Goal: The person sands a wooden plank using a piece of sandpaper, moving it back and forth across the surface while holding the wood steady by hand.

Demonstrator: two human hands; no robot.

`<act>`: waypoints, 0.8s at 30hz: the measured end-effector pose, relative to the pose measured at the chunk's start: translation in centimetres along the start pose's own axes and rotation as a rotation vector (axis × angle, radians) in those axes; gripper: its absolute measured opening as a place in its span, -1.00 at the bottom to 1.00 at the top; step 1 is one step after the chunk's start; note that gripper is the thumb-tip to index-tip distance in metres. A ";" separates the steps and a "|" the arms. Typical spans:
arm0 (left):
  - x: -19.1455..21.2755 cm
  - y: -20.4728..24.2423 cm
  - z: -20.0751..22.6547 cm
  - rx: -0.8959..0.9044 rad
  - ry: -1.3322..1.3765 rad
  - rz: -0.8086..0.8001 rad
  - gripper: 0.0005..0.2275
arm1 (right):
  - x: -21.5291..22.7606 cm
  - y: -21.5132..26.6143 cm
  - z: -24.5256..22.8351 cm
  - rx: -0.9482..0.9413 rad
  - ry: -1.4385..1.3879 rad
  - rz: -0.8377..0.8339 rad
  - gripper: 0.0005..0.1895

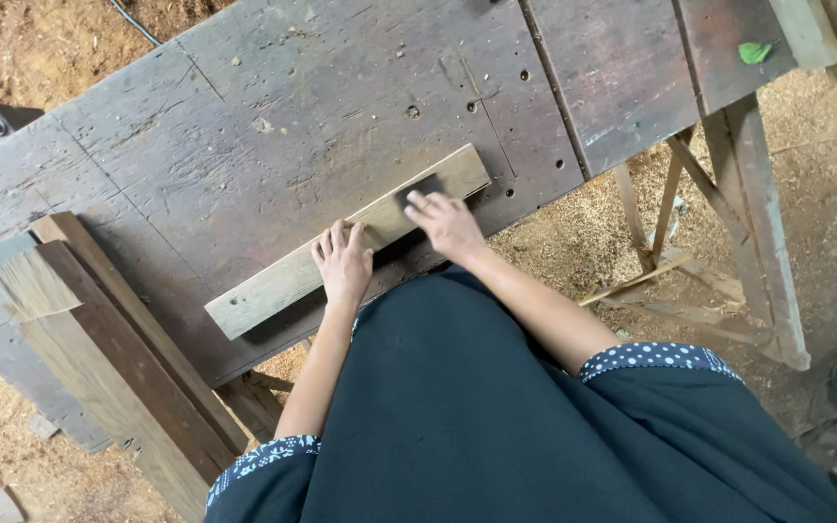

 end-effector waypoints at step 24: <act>0.3 0.0 0.7 0.069 0.099 0.005 -0.47 | 4.6 -0.7 7.3 -0.505 -0.306 -0.166 -0.54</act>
Point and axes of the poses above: each hand's wrist, its own y-axis away from the middle knuckle, its own x-axis out of the back of the hand, z = x × y, the point moved 3 cm from there along -y, towards the middle knuckle, and after that the axes turned 7 degrees about -z, right-handed, at the moved point
